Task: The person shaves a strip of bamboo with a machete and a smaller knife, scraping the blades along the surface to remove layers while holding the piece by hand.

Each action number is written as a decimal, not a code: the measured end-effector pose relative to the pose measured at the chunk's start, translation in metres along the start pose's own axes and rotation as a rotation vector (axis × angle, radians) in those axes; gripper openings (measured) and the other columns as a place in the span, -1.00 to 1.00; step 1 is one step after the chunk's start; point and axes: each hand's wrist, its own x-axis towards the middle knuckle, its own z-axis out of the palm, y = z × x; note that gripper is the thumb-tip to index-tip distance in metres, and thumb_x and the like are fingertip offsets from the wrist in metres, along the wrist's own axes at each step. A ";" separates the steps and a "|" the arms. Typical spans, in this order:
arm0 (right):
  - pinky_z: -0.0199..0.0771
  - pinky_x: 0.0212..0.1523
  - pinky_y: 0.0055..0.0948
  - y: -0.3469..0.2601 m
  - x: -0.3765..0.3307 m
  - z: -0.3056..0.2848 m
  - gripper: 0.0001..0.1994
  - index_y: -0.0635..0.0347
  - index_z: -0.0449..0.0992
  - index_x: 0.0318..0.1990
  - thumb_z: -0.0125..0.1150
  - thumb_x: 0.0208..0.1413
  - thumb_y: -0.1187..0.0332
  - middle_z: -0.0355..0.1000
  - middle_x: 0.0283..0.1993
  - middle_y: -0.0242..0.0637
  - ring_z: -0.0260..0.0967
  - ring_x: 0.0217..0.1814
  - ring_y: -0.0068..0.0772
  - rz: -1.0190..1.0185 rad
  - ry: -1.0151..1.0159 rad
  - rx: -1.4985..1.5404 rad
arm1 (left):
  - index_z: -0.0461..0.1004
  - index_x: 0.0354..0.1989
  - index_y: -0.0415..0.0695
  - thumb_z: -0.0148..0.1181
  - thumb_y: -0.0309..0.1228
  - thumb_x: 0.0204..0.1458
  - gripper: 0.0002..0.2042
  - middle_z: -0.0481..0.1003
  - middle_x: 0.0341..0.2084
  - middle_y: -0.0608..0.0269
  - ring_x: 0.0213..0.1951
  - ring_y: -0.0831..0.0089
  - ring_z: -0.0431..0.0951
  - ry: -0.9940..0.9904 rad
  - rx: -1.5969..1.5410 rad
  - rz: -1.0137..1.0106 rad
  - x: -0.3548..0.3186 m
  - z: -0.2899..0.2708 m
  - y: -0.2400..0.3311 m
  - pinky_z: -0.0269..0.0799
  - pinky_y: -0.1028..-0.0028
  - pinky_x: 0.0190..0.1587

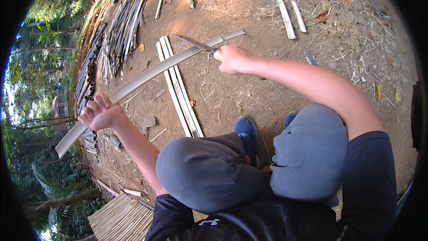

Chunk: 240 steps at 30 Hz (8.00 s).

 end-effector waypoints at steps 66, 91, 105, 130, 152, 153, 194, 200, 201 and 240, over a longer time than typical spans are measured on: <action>0.49 -0.19 -0.13 0.130 0.087 0.004 -0.84 0.28 0.55 -0.42 0.16 -0.14 0.38 0.55 -0.31 0.11 0.55 -0.19 0.07 0.215 0.175 -0.096 | 0.07 -0.57 0.04 -0.27 -0.10 0.31 -0.62 -0.03 -0.79 0.43 -0.73 0.58 -0.11 -0.209 -0.204 -0.080 0.014 -0.025 -0.001 -0.09 0.52 -0.66; 0.39 -0.65 -0.43 -0.038 -0.051 -0.114 -0.89 0.25 0.36 -0.46 0.16 0.03 0.57 0.31 -0.61 -0.38 0.26 -0.68 -0.56 0.156 -0.015 0.606 | 0.52 -0.20 -0.21 0.17 0.15 0.09 -0.45 0.34 -0.65 0.41 -0.53 0.57 0.45 -0.324 0.213 0.150 0.017 0.042 0.039 0.41 0.53 -0.38; 0.41 -0.63 -0.45 -0.142 -0.181 -0.064 -0.87 0.29 0.32 -0.34 0.16 -0.01 0.54 0.29 -0.57 -0.37 0.27 -0.66 -0.56 -0.209 -0.030 0.483 | 0.18 -0.57 -0.01 0.19 -0.17 0.16 -0.63 0.04 -0.77 0.46 -0.77 0.61 0.08 -0.270 -0.192 -0.017 0.006 0.079 0.100 0.07 0.50 -0.70; 0.37 -0.60 -0.33 -0.128 -0.169 -0.028 -0.92 0.25 0.33 -0.45 0.11 -0.07 0.50 0.35 -0.60 -0.24 0.36 -0.65 -0.41 -0.296 0.082 0.221 | 0.05 -0.66 0.05 0.07 -0.27 0.17 -0.61 -0.02 -0.81 0.50 -0.79 0.66 0.02 -0.243 -0.123 0.016 0.007 0.064 0.102 0.01 0.54 -0.71; 0.47 -0.39 -0.18 -0.131 -0.159 -0.001 -0.85 0.31 0.39 -0.33 0.10 -0.11 0.50 0.45 -0.47 -0.08 0.47 -0.47 -0.18 -0.323 0.192 0.042 | 0.08 -0.63 0.07 0.11 -0.29 0.14 -0.64 -0.01 -0.80 0.51 -0.76 0.65 -0.01 -0.042 -0.082 0.037 0.018 0.039 0.097 0.04 0.53 -0.71; 0.47 -0.40 -0.19 -0.129 -0.159 0.003 -0.84 0.32 0.40 -0.31 0.10 -0.11 0.50 0.46 -0.47 -0.07 0.47 -0.48 -0.20 -0.374 0.241 0.016 | 0.08 -0.63 0.06 0.10 -0.28 0.14 -0.64 -0.01 -0.80 0.51 -0.76 0.65 -0.01 -0.049 -0.076 0.039 0.020 0.037 0.098 0.04 0.53 -0.71; 0.52 -0.17 -0.16 -0.089 -0.115 -0.011 -0.74 0.36 0.46 -0.20 0.14 -0.10 0.46 0.51 -0.34 0.06 0.54 -0.23 -0.02 -0.186 0.169 0.005 | 0.10 -0.61 0.05 0.10 -0.29 0.14 -0.66 0.02 -0.79 0.50 -0.76 0.65 0.03 -0.030 -0.095 0.003 0.018 0.043 0.094 0.01 0.52 -0.66; 0.50 -0.21 -0.18 -0.091 -0.120 -0.001 -0.71 0.35 0.48 -0.18 0.20 -0.11 0.43 0.51 -0.39 0.02 0.53 -0.29 -0.03 -0.265 0.195 0.071 | 0.07 -0.60 0.06 0.13 -0.27 0.16 -0.62 0.00 -0.76 0.50 -0.73 0.64 0.06 0.024 -0.065 0.031 0.020 0.038 0.095 0.04 0.51 -0.64; 0.48 -0.24 -0.18 -0.099 -0.127 -0.002 -0.72 0.34 0.48 -0.20 0.20 -0.12 0.43 0.50 -0.42 0.00 0.52 -0.33 -0.04 -0.315 0.189 0.100 | 0.09 -0.59 0.06 0.14 -0.27 0.16 -0.64 0.00 -0.75 0.50 -0.72 0.64 0.06 0.032 -0.068 0.041 0.023 0.037 0.094 0.04 0.51 -0.63; 0.50 -0.25 -0.10 -0.111 -0.127 -0.020 -0.83 0.30 0.45 -0.31 0.13 -0.12 0.46 0.51 -0.37 0.07 0.53 -0.31 0.04 -0.199 0.144 0.039 | 0.10 -0.60 0.05 0.14 -0.29 0.12 -0.65 0.01 -0.77 0.51 -0.74 0.64 0.03 0.036 -0.072 -0.002 0.020 0.041 0.095 0.01 0.50 -0.65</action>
